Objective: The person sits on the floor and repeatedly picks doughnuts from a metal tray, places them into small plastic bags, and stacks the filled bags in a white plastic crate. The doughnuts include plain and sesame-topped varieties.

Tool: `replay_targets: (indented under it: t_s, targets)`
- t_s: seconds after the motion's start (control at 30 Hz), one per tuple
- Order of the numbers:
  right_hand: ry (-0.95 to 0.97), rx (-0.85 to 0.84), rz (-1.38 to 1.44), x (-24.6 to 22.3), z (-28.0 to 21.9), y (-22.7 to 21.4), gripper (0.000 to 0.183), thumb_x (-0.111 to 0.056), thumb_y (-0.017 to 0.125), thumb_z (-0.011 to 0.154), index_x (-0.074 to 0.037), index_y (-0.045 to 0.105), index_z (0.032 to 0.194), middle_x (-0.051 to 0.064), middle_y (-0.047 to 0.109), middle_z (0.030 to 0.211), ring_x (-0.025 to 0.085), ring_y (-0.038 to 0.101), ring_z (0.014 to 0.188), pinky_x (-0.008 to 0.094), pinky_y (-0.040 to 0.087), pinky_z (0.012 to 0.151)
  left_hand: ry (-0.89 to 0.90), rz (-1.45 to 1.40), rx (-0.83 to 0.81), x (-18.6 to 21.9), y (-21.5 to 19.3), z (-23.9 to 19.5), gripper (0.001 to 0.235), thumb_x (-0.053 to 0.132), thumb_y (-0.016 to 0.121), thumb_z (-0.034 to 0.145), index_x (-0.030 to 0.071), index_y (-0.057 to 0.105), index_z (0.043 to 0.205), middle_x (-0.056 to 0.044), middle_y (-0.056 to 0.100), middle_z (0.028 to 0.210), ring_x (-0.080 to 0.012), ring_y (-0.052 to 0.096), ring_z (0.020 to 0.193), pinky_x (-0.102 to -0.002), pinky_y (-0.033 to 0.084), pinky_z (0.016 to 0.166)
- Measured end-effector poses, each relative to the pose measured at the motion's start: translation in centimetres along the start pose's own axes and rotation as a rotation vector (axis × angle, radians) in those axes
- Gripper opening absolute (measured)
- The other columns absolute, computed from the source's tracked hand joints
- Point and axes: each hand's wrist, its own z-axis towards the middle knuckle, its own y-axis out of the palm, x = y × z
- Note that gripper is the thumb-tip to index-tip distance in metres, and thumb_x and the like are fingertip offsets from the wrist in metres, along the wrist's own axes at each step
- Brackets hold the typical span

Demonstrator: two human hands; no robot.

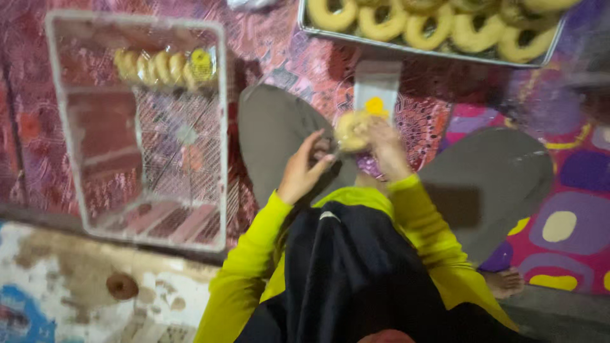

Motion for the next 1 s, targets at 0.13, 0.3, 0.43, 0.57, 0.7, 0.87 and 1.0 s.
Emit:
replay_targets:
  t_s: [0.13,0.3,0.43,0.57,0.7,0.87,1.0]
  targets:
    - [-0.638,0.741,-0.812,-4.2,7.3,-11.4,0.040,-0.016,0.081,0.082,-0.001,0.059,0.112,0.016,0.066,0.106,0.028,0.064,0.097,0.036,0.053,0.086,0.140,0.615,-0.096,0.0,5.4,12.3,0.066,0.035,0.068,0.103,0.016,0.042,0.161,-0.012,0.056,0.155,-0.0318,0.048,0.148,-0.052,0.034,0.131]
    - [-0.602,0.161,-2.144,-2.3,13.8,-9.5,0.014,-0.018,0.070,0.087,-0.004,0.069,0.087,0.021,0.069,0.092,0.043,0.065,0.094,0.060,0.049,0.087,0.006,1.136,-0.148,-4.7,9.2,20.1,0.109,0.051,0.086,0.062,0.024,0.038,0.155,-0.013,0.027,0.164,-0.0392,0.013,0.152,-0.073,0.010,0.114]
    - [-0.604,-0.242,-1.591,-0.1,17.2,-2.4,0.029,-0.021,0.059,0.083,0.000,0.074,0.096,0.028,0.070,0.093,0.046,0.067,0.085,0.054,0.052,0.079,0.369,1.319,0.253,-8.6,9.3,19.7,0.085,0.045,0.089,0.072,0.034,0.045,0.145,-0.010,0.032,0.168,-0.0397,0.017,0.156,-0.074,0.007,0.123]
    - [0.159,-0.663,-1.662,-4.6,19.3,-0.1,0.039,-0.036,0.062,0.092,0.001,0.074,0.098,0.026,0.075,0.095,0.040,0.072,0.083,0.052,0.055,0.079,-0.094,1.128,-0.226,-8.7,10.0,19.9,0.098,0.045,0.084,0.070,0.026,0.041,0.155,-0.014,0.032,0.163,-0.0385,0.018,0.156,-0.073,0.002,0.123]
    - [-0.154,-0.548,-1.473,-9.1,12.3,1.4,0.034,-0.029,0.061,0.091,-0.006,0.074,0.113,0.018,0.074,0.105,0.034,0.073,0.088,0.049,0.058,0.080,0.236,0.556,0.300,-8.3,9.6,18.4,0.081,0.037,0.075,0.092,0.008,0.035,0.156,-0.026,0.027,0.162,-0.0451,0.019,0.153,-0.058,0.010,0.124]
    - [-0.936,-0.531,-1.371,-14.5,-3.3,5.0,0.057,-0.020,0.071,0.085,0.005,0.060,0.135,0.027,0.065,0.130,0.039,0.065,0.115,0.048,0.055,0.092,-0.411,-1.346,-0.122,-7.8,8.2,15.2,0.052,0.048,0.065,0.104,0.009,0.058,0.137,-0.012,0.065,0.125,-0.0255,0.058,0.111,-0.039,0.043,0.094]
    - [-1.223,0.005,-1.858,-25.7,-3.7,1.6,0.035,0.000,0.069,0.101,0.007,0.064,0.134,0.023,0.068,0.134,0.038,0.065,0.128,0.046,0.054,0.110,-0.371,-1.476,-0.020,-3.9,6.7,17.2,0.045,0.046,0.061,0.106,0.009,0.062,0.131,-0.005,0.068,0.115,-0.0190,0.066,0.104,-0.033,0.055,0.088]
